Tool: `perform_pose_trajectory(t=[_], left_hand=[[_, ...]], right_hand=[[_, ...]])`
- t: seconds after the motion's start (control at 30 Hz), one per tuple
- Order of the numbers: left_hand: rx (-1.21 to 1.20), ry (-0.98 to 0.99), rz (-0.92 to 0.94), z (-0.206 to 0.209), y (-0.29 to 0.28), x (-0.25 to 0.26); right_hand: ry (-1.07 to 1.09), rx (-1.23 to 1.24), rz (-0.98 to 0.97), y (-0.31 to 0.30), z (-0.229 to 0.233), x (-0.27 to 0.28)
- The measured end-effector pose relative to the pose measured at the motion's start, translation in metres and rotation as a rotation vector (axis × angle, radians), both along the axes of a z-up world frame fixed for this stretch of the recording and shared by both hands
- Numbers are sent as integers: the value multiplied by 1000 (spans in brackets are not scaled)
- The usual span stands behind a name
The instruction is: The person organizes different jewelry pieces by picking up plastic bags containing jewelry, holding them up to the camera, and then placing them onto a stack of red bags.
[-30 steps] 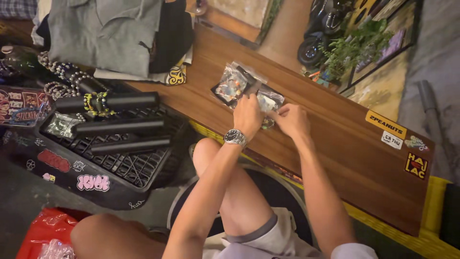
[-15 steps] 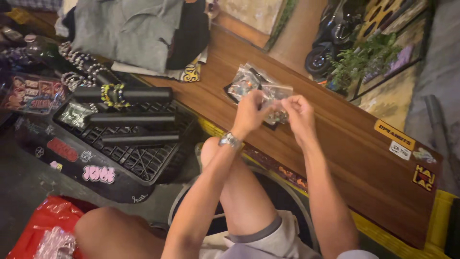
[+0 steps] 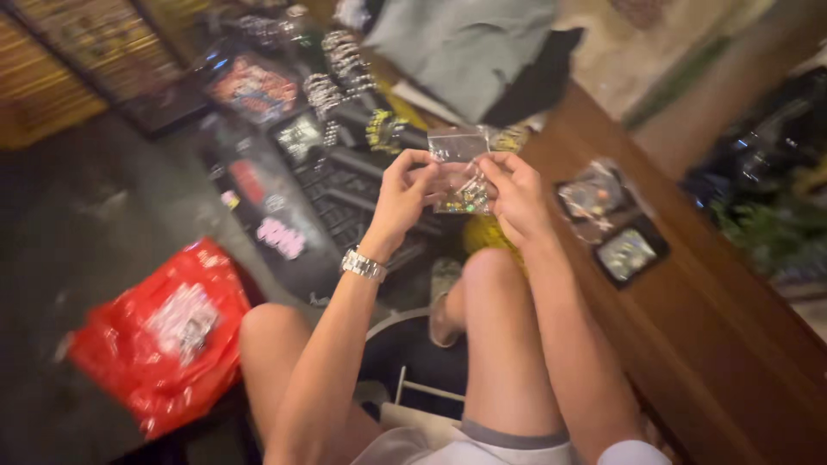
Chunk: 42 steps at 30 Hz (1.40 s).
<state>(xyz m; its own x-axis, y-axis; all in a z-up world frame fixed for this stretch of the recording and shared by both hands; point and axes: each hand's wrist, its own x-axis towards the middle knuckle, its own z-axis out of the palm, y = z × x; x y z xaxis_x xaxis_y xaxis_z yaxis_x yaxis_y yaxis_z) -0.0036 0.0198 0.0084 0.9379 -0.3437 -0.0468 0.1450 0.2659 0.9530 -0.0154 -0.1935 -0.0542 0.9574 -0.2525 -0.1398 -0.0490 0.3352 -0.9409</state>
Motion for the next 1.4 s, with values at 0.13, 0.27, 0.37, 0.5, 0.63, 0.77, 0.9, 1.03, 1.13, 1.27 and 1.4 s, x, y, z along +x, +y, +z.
perform_pose_trajectory(t=[0.13,0.27,0.37,0.5,0.63,0.77,0.9,1.03,1.13,1.27,1.4], left_hand=[[-92,22,118,13,80,-9],[-66,38,277,-19,150,-12],[-7,52,387,-37,191,-26],[33,99,504,-45,217,-49],[-58,98,520,-80,224,-48],[-94,112,502,-71,210,-48],[-108,160,459,-68,196,-48],[139,-109,631,-75,179,-49],[259,-129,553,-62,163,-57],[100,-41,493,-57,137,-57],[-234,185,510,-84,136,-42]], right_hand=[[-9,38,147,106,59,5],[1,65,302,177,59,15],[26,67,391,218,47,20],[70,94,476,261,55,6],[97,97,502,260,20,15],[111,115,513,251,27,4],[117,121,470,235,17,3],[126,94,385,216,2,9],[114,-81,196,223,7,1],[11,21,338,240,23,-20],[-42,39,542,247,42,-34]])
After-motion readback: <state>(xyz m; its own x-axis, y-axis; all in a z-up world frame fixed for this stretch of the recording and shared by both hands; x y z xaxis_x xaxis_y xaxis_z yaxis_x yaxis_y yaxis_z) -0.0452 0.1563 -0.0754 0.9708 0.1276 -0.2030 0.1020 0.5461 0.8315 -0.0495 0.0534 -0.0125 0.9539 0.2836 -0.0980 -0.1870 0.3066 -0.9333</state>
